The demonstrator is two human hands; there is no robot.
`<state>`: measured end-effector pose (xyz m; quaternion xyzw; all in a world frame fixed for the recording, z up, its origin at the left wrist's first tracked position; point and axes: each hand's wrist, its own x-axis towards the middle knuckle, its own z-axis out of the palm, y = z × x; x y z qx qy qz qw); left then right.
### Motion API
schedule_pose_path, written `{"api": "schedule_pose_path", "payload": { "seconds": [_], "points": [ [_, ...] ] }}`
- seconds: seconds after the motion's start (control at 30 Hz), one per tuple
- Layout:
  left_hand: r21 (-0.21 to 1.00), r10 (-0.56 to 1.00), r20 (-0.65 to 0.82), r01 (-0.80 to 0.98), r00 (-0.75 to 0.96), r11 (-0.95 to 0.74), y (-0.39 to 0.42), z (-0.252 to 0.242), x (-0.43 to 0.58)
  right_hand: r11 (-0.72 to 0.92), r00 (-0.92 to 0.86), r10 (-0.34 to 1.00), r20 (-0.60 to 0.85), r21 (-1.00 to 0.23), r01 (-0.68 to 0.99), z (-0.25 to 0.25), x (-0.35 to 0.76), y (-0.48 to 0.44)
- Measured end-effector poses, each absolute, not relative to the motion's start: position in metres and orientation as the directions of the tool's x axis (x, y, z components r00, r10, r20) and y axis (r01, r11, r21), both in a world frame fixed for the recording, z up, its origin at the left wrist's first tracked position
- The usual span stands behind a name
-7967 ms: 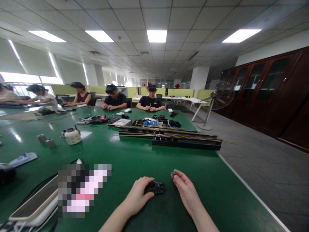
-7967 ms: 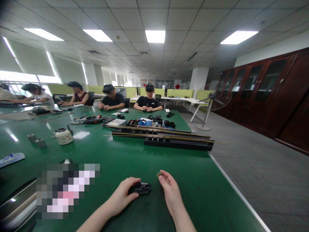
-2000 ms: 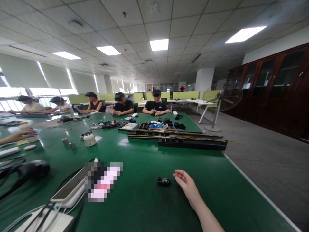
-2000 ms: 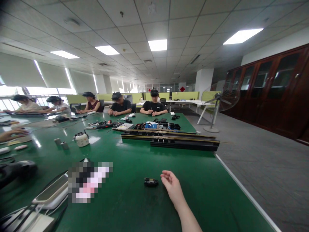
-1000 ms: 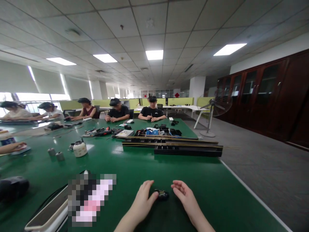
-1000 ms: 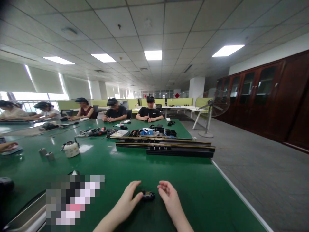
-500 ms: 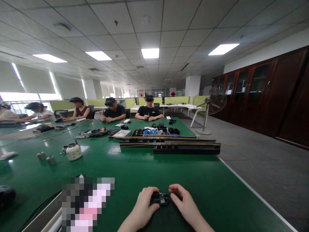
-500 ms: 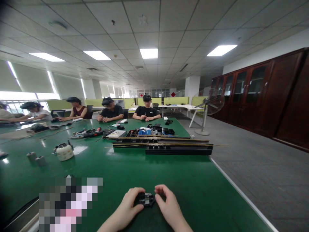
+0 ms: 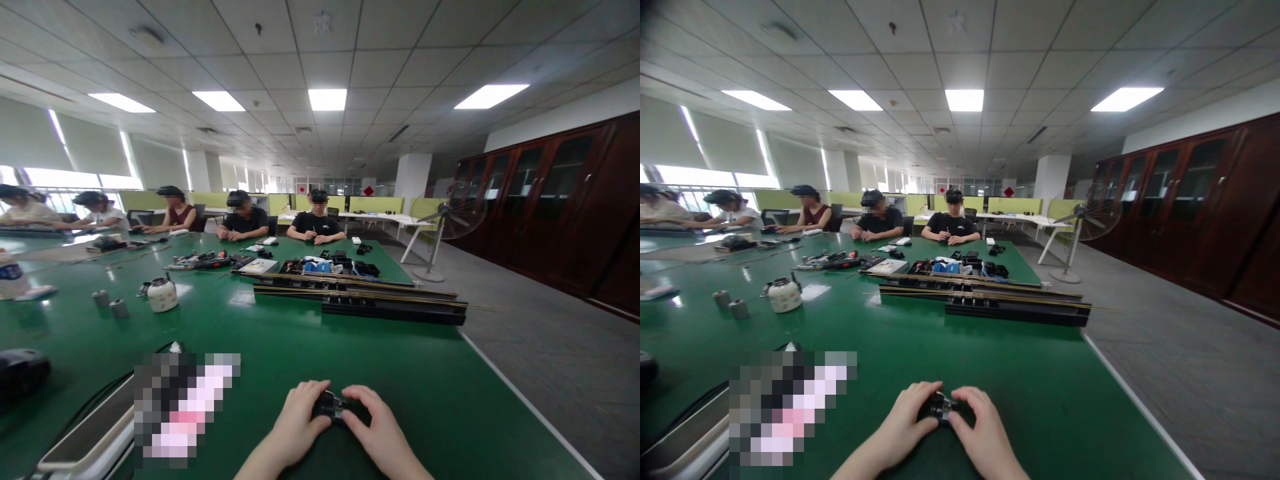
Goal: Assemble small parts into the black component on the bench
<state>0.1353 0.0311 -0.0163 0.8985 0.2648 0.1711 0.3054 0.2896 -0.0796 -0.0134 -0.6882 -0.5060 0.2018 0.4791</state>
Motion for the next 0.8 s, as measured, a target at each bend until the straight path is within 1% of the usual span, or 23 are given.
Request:
{"api": "schedule_pose_path", "payload": {
  "seconds": [0.13, 0.23, 0.37, 0.53, 0.8],
  "points": [
    [0.627, 0.576, 0.126, 0.385, 0.808, -0.677, 0.031, -0.019, 0.137, -0.046, 0.359, 0.912, 0.197, -0.822, 0.568, -0.017, 0.29, -0.079],
    [0.628, 0.572, 0.142, 0.373, 0.808, -0.683, 0.032, -0.02, 0.138, -0.064, 0.341, 0.922, 0.184, -0.797, 0.601, -0.015, 0.289, -0.079],
    [0.629, 0.565, 0.172, 0.352, 0.807, -0.693, 0.032, -0.021, 0.136, -0.065, 0.347, 0.918, 0.19, -0.793, 0.606, -0.01, 0.287, -0.08],
    [0.619, 0.552, 0.169, 0.349, 0.816, -0.704, 0.034, -0.023, 0.136, -0.065, 0.336, 0.923, 0.185, -0.788, 0.612, -0.01, 0.286, -0.08],
    [0.637, 0.558, 0.185, 0.334, 0.809, -0.695, 0.033, -0.022, 0.134, -0.062, 0.284, 0.939, 0.194, -0.716, 0.695, -0.004, 0.282, -0.081]
  ]
}}
